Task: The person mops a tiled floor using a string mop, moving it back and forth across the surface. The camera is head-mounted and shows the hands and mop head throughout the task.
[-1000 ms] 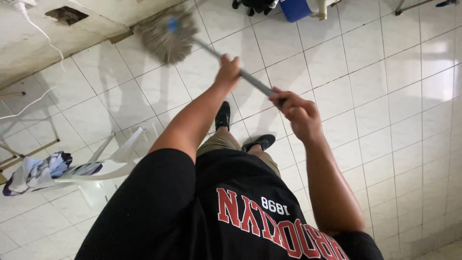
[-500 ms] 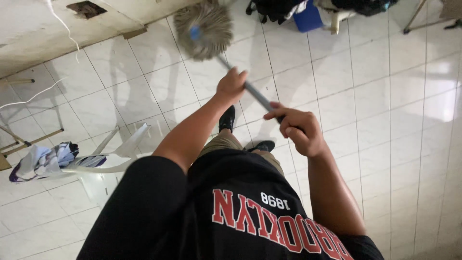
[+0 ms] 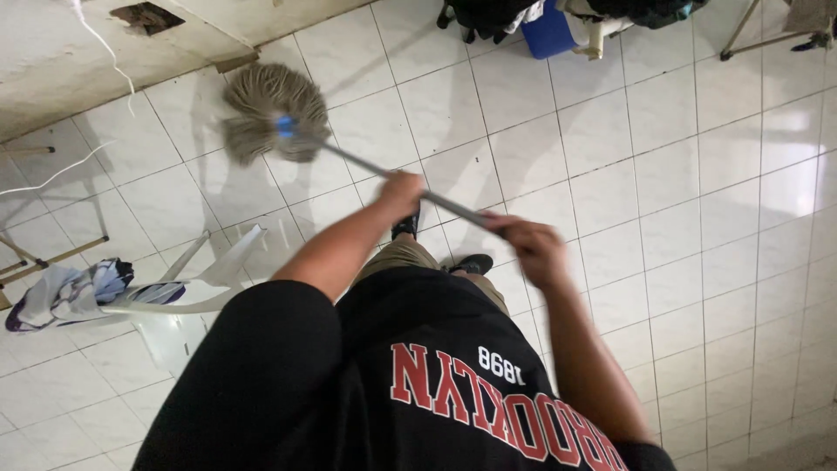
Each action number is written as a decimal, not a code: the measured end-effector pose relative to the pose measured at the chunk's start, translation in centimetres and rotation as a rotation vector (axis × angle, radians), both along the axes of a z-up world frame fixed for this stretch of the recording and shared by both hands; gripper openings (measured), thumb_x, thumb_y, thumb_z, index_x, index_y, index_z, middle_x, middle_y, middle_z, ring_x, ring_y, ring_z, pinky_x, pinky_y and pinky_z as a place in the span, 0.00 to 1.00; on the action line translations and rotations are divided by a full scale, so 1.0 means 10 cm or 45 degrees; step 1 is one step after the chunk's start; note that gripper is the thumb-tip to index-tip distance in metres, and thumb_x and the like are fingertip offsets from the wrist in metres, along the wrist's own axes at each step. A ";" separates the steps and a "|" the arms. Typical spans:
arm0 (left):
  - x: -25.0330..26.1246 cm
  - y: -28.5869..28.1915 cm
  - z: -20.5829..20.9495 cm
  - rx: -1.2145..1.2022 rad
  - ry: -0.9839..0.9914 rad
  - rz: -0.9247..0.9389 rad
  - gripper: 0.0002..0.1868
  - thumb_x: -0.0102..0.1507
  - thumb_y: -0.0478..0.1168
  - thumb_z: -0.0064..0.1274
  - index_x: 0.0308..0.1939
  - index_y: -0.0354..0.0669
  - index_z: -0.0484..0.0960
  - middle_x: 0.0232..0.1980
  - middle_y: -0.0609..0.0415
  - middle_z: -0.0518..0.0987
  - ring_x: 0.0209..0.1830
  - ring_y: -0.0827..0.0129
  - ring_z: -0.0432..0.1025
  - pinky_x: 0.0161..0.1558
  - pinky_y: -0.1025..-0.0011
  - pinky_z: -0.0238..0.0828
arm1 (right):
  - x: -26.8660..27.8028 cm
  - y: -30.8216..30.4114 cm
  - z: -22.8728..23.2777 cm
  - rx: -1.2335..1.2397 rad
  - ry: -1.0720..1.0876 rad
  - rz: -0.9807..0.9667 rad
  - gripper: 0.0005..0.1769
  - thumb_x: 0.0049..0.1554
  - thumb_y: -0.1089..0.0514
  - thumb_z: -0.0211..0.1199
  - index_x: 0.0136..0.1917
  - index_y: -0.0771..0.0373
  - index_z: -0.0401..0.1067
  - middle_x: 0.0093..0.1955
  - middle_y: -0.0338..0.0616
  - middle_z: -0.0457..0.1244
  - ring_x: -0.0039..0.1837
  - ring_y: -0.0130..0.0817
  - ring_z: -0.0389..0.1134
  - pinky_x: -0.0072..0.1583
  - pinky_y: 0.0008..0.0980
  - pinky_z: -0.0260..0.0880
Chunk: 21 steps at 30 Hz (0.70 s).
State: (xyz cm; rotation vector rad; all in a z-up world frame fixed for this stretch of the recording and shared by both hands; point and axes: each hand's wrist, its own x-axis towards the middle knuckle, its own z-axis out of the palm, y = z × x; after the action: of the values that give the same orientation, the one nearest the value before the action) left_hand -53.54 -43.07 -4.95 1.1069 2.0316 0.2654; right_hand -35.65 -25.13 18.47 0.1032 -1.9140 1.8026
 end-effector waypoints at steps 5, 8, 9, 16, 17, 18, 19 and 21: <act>0.69 1.24 0.67 0.226 -0.014 -0.268 0.06 0.60 0.38 0.54 0.40 0.44 0.83 0.40 0.41 0.82 0.46 0.45 0.80 0.44 0.53 0.81 | 0.70 0.49 1.04 0.285 -0.156 -0.215 0.15 0.60 0.78 0.51 0.33 0.72 0.58 0.46 0.77 0.65 0.51 0.74 0.71 0.54 0.67 0.74; 0.84 1.68 1.15 0.211 -0.241 -0.247 0.10 0.68 0.43 0.49 0.47 0.42 0.78 0.43 0.40 0.78 0.43 0.49 0.76 0.40 0.59 0.78 | 0.92 0.51 1.38 0.014 -0.310 -0.176 0.12 0.56 0.74 0.44 0.34 0.64 0.59 0.49 0.69 0.64 0.63 0.69 0.65 0.68 0.71 0.65; 0.86 1.79 1.27 0.218 -0.250 -0.321 0.09 0.72 0.44 0.46 0.46 0.43 0.75 0.39 0.45 0.76 0.33 0.60 0.73 0.27 0.68 0.76 | 0.94 0.49 1.50 -0.263 -0.471 -0.067 0.14 0.53 0.69 0.40 0.34 0.55 0.62 0.54 0.57 0.65 0.75 0.60 0.60 0.81 0.64 0.56; 1.01 1.43 0.97 0.228 -0.177 -0.348 0.13 0.65 0.44 0.53 0.50 0.43 0.79 0.54 0.34 0.78 0.61 0.29 0.72 0.60 0.47 0.75 | 1.11 0.33 1.38 -0.091 -0.829 -0.209 0.10 0.41 0.63 0.48 0.20 0.65 0.62 0.42 0.64 0.69 0.70 0.67 0.65 0.72 0.65 0.56; 0.97 1.26 1.16 0.174 -0.135 -0.269 0.12 0.65 0.45 0.53 0.49 0.44 0.79 0.52 0.37 0.79 0.58 0.34 0.74 0.57 0.50 0.77 | 1.13 0.33 1.29 -0.157 -0.743 -0.122 0.11 0.43 0.61 0.51 0.21 0.65 0.63 0.42 0.64 0.69 0.69 0.68 0.65 0.71 0.64 0.58; 0.95 1.12 1.35 0.122 -0.093 -0.189 0.12 0.65 0.45 0.52 0.48 0.45 0.79 0.51 0.40 0.80 0.56 0.38 0.77 0.54 0.52 0.79 | 1.17 0.35 1.21 -0.220 -0.659 -0.035 0.13 0.45 0.58 0.53 0.22 0.65 0.64 0.42 0.64 0.69 0.69 0.68 0.65 0.69 0.63 0.60; 0.96 0.97 1.30 0.120 -0.094 -0.182 0.12 0.65 0.45 0.52 0.48 0.45 0.79 0.51 0.40 0.80 0.56 0.38 0.77 0.54 0.52 0.79 | 1.16 0.33 1.10 -0.221 -0.660 -0.028 0.13 0.45 0.58 0.53 0.22 0.65 0.64 0.42 0.64 0.69 0.69 0.68 0.65 0.69 0.63 0.60; 0.96 0.64 1.21 0.062 -0.013 -0.094 0.07 0.63 0.41 0.52 0.41 0.45 0.82 0.43 0.42 0.83 0.48 0.43 0.81 0.45 0.52 0.82 | 1.11 0.24 0.85 -0.427 -0.501 0.062 0.17 0.51 0.54 0.54 0.24 0.63 0.62 0.41 0.62 0.69 0.67 0.65 0.66 0.68 0.62 0.60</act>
State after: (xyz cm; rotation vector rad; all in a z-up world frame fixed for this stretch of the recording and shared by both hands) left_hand -43.92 -36.70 7.11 1.2055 1.9799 0.2842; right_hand -24.53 -22.69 26.95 -0.3473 -1.8317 2.2819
